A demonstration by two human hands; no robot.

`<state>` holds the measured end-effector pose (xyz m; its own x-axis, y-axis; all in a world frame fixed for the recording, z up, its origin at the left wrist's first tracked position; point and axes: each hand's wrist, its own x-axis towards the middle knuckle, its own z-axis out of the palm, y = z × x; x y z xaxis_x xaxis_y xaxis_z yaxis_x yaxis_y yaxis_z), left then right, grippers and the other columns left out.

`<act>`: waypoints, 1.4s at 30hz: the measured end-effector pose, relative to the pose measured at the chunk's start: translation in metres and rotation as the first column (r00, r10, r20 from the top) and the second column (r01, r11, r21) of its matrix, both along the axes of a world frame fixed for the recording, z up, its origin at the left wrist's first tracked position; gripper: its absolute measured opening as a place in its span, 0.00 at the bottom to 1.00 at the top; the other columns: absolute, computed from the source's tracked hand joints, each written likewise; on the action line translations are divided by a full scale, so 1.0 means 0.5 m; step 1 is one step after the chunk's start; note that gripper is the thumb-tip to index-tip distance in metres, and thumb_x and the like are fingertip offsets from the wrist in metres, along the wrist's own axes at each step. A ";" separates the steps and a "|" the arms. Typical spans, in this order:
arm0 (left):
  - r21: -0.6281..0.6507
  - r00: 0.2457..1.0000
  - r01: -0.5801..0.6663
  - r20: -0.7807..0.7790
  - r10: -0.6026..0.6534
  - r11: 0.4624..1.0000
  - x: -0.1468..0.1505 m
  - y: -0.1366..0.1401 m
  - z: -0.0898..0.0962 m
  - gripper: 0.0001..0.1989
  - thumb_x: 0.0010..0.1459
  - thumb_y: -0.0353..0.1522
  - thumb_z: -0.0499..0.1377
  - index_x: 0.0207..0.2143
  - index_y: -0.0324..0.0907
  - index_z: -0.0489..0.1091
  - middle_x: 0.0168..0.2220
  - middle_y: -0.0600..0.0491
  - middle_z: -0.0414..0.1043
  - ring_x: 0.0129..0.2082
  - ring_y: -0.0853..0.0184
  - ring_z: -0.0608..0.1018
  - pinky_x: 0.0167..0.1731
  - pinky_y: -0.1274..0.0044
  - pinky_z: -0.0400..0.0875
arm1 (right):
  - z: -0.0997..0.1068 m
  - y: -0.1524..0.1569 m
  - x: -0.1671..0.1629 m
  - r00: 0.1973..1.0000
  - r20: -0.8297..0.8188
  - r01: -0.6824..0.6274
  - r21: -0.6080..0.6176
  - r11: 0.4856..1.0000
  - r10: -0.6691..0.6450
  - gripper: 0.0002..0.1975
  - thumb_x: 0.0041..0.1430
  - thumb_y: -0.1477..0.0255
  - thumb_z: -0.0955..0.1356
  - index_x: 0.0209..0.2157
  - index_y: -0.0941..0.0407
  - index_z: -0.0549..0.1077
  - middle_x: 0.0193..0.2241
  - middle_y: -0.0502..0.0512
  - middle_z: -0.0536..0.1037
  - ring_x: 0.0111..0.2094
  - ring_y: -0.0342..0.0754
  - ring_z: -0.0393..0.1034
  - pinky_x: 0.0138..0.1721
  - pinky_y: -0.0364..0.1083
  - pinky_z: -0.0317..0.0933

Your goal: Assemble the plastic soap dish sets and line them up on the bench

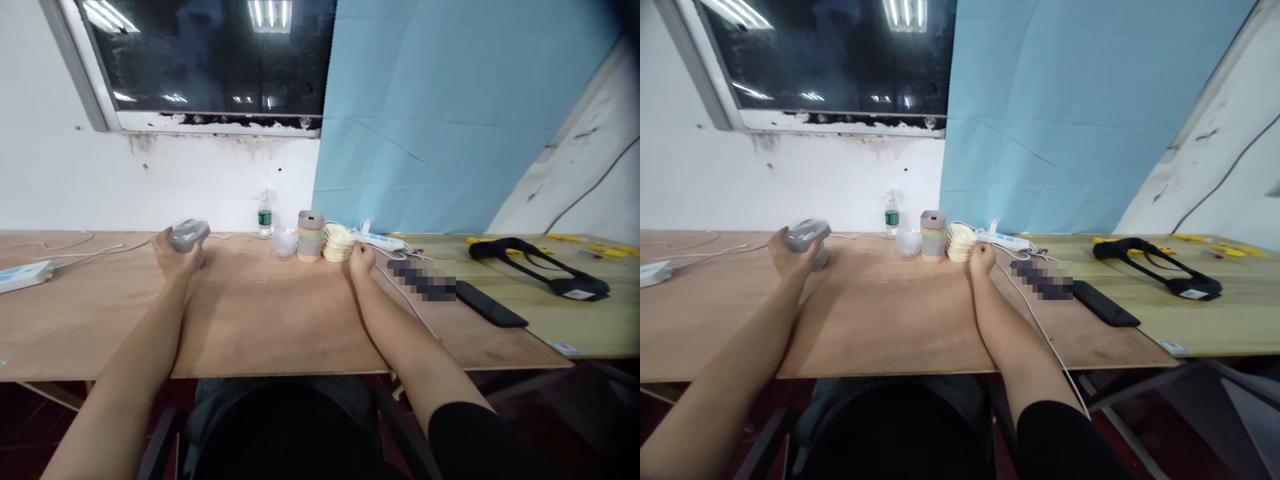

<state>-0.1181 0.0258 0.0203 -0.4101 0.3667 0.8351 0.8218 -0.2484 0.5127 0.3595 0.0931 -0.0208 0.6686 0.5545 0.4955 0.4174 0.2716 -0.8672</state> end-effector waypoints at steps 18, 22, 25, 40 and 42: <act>-0.619 0.507 0.534 -0.312 -0.804 0.577 0.202 -0.031 -0.051 0.39 0.51 0.46 0.59 0.60 0.37 0.55 0.58 0.40 0.62 0.56 0.52 0.68 0.54 0.63 0.64 | 0.028 -0.126 -0.247 0.149 0.675 -0.673 -0.467 0.574 0.723 0.33 0.58 0.51 0.64 0.59 0.55 0.63 0.56 0.60 0.68 0.56 0.54 0.63 0.54 0.51 0.58; -0.657 0.523 0.540 -0.228 -0.821 0.526 0.192 -0.028 -0.052 0.44 0.49 0.47 0.60 0.64 0.38 0.50 0.58 0.40 0.62 0.56 0.52 0.68 0.55 0.63 0.63 | 0.023 -0.120 -0.237 0.207 0.638 -0.621 -0.500 0.603 0.741 0.36 0.53 0.48 0.66 0.59 0.53 0.64 0.55 0.60 0.70 0.54 0.55 0.66 0.53 0.51 0.59; -0.688 0.527 0.553 -0.149 -0.837 0.471 0.195 -0.023 -0.057 0.54 0.46 0.48 0.63 0.67 0.39 0.39 0.57 0.41 0.64 0.53 0.53 0.71 0.53 0.63 0.64 | 0.019 -0.113 -0.230 0.342 0.578 -0.631 -0.443 0.637 0.740 0.30 0.58 0.50 0.62 0.54 0.54 0.70 0.47 0.58 0.76 0.45 0.52 0.72 0.47 0.48 0.62; -0.512 0.637 0.523 -0.297 -0.711 0.682 0.206 -0.039 -0.027 0.20 0.59 0.41 0.52 0.50 0.40 0.66 0.41 0.46 0.74 0.39 0.60 0.77 0.43 0.68 0.70 | 0.027 -0.142 -0.244 0.483 0.641 -0.690 -0.140 0.710 0.596 0.24 0.58 0.51 0.63 0.45 0.54 0.74 0.44 0.58 0.77 0.45 0.51 0.71 0.46 0.46 0.63; -0.497 0.658 0.491 -0.327 -0.679 0.715 0.206 -0.038 -0.024 0.17 0.59 0.39 0.52 0.47 0.42 0.69 0.40 0.48 0.76 0.37 0.61 0.77 0.41 0.70 0.69 | 0.030 -0.146 -0.250 0.481 0.660 -0.715 -0.086 0.694 0.578 0.25 0.59 0.51 0.62 0.48 0.55 0.71 0.47 0.59 0.75 0.49 0.52 0.69 0.49 0.48 0.62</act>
<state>-0.0151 0.0066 0.0081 0.3874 0.6793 0.6232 0.7112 -0.6504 0.2668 0.2346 0.0201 -0.0059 -0.3266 0.5577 0.7631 0.4466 0.8026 -0.3954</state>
